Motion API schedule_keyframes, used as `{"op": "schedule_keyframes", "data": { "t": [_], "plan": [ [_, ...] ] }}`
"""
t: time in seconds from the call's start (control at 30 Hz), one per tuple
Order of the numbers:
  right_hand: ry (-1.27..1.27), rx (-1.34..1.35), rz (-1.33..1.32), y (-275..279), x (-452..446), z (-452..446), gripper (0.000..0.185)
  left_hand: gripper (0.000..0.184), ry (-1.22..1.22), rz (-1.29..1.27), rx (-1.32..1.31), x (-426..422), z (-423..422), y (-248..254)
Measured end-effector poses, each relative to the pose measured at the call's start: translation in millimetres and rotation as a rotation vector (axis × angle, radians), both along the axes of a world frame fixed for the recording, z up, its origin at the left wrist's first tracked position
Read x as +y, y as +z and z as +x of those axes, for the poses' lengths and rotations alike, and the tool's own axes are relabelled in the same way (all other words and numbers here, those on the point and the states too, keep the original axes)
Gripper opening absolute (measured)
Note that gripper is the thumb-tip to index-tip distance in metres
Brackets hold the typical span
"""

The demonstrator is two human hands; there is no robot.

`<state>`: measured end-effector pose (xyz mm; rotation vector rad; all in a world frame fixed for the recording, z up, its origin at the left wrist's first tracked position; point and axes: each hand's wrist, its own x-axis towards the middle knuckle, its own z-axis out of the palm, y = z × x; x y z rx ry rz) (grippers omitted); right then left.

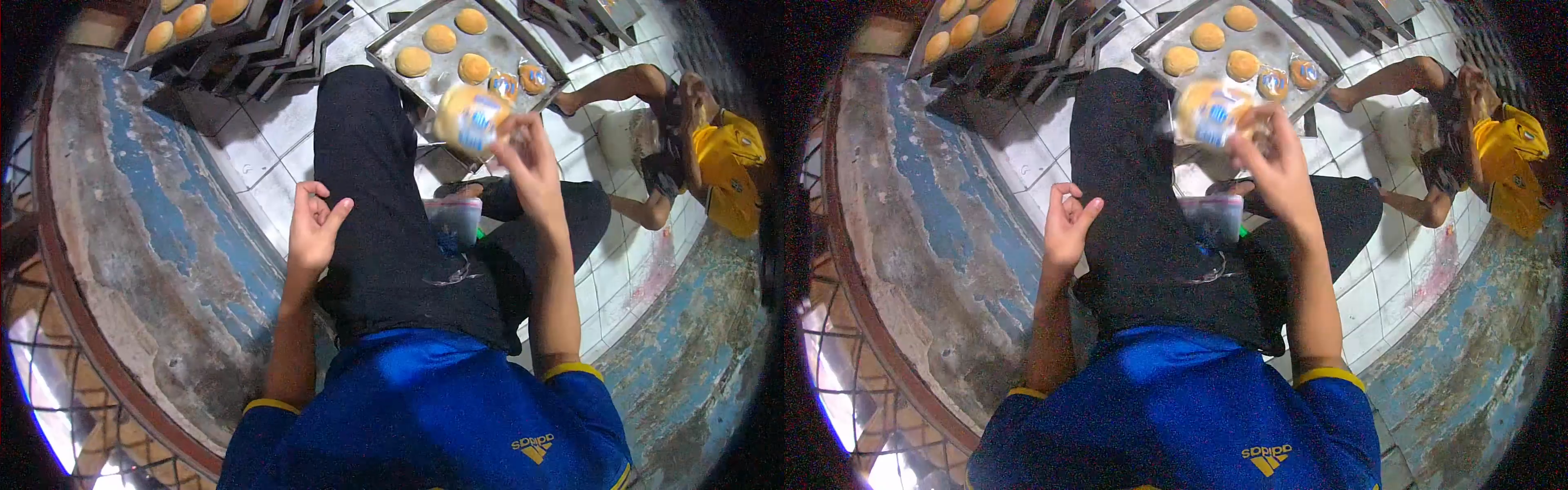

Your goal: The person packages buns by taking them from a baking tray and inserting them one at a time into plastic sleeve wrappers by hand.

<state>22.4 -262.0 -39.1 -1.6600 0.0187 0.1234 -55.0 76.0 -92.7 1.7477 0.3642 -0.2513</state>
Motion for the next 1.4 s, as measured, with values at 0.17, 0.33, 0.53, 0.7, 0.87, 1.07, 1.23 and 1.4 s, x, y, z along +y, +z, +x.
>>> {"op": "schedule_keyframes", "data": {
  "t": [0.17,0.33,0.53,0.7,0.87,1.07,1.23,1.4],
  "plan": [
    [-0.001,-0.345,-0.915,-139,-34,73,0.053,0.033,-0.033,0.038,0.018,4,0,4],
    [0.479,0.024,-0.932,-101,-14,43,0.076,0.033,-0.022,-0.004,0.044,10,-2,11],
    [0.76,-0.227,-1.383,-163,-10,-43,0.122,0.029,-0.083,0.441,-0.255,-1,8,30],
    [0.657,0.042,-0.855,-125,-53,-5,0.029,0.042,-0.226,0.183,-0.25,-48,25,53],
    [0.524,0.379,-0.189,13,-73,20,0.021,0.073,-0.255,-0.294,-0.036,-114,27,24],
    [0.315,0.297,-0.127,45,-77,20,0.017,0.032,-0.284,-0.613,0.36,-113,43,30],
    [0.187,0.246,-0.044,18,-60,34,0.016,0.018,-0.125,-0.401,0.233,-82,58,36],
    [0.312,0.403,0.23,-25,-49,74,0.018,0.016,0.023,-0.311,0.122,-45,78,48]
  ]
}}
